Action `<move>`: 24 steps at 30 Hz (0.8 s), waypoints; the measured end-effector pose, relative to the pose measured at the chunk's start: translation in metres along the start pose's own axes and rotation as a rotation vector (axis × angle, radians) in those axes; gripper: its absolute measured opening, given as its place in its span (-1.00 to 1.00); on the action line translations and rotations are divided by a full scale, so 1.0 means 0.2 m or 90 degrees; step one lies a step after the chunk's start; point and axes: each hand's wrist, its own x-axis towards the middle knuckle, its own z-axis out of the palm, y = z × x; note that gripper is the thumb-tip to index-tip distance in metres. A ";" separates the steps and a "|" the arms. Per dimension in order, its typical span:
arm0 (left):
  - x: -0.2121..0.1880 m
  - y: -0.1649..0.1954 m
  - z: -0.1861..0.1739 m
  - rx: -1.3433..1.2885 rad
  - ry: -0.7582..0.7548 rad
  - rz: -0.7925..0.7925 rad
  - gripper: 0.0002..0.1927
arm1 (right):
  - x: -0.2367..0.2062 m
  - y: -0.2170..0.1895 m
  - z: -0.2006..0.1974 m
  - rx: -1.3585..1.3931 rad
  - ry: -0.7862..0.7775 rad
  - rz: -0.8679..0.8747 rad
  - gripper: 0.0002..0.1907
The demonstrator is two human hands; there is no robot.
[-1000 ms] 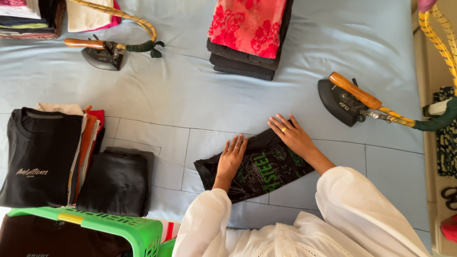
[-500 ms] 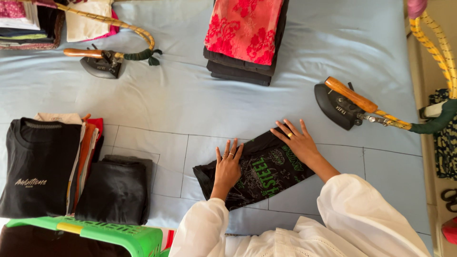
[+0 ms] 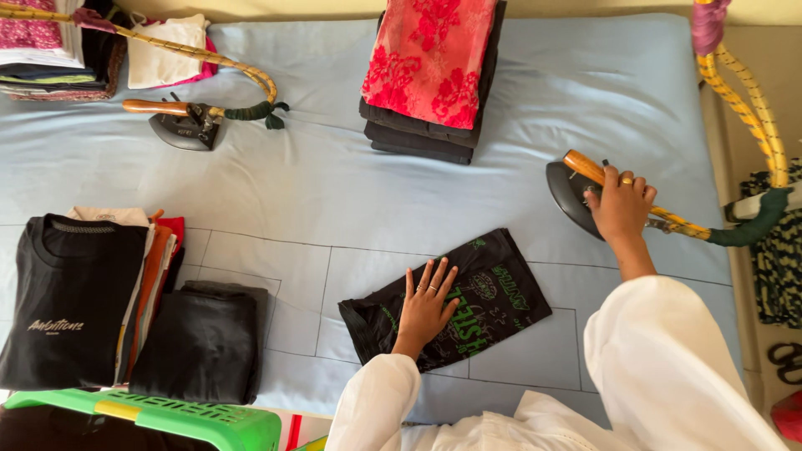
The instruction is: The person irons a pair of dark trousers on a padded table using a heavy flat iron, repositions and folds the trousers, then irons a black printed t-shirt and folds it onto a stack of pressed clothes. They also retrieve garments from a laundry basket and place folded items on piles.
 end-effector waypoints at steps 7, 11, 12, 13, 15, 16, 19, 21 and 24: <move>0.02 0.00 -0.03 0.018 0.023 0.016 -0.31 | -0.02 -0.03 -0.03 0.088 -0.146 0.174 -0.61; 0.01 0.00 -0.03 0.007 -0.015 -0.002 -0.32 | -0.22 -0.03 -0.02 0.289 -0.191 0.189 -0.53; 0.01 0.01 -0.03 0.005 -0.004 0.000 -0.31 | -0.26 -0.03 -0.02 0.344 -0.190 0.193 -0.52; 0.01 0.01 -0.03 0.004 0.011 0.005 -0.31 | -0.29 -0.04 -0.03 0.359 -0.198 0.180 -0.52; 0.02 0.01 -0.04 -0.016 0.021 0.008 -0.30 | -0.36 -0.13 -0.05 0.393 -0.211 0.157 -0.51; 0.02 0.01 -0.05 -0.036 0.014 0.003 -0.29 | -0.38 -0.17 -0.06 0.326 -0.236 0.128 -0.55; 0.01 0.02 -0.07 -0.132 0.057 -0.048 -0.30 | -0.40 -0.37 -0.05 0.126 -0.283 -0.068 -0.65; -0.04 0.01 -0.10 -0.130 0.075 -0.088 -0.32 | -0.40 -0.44 -0.05 0.078 -0.311 -0.145 -0.69; -0.13 -0.03 -0.15 -0.023 0.053 -0.136 -0.36 | -0.35 -0.49 -0.04 0.114 -0.368 -0.120 -0.72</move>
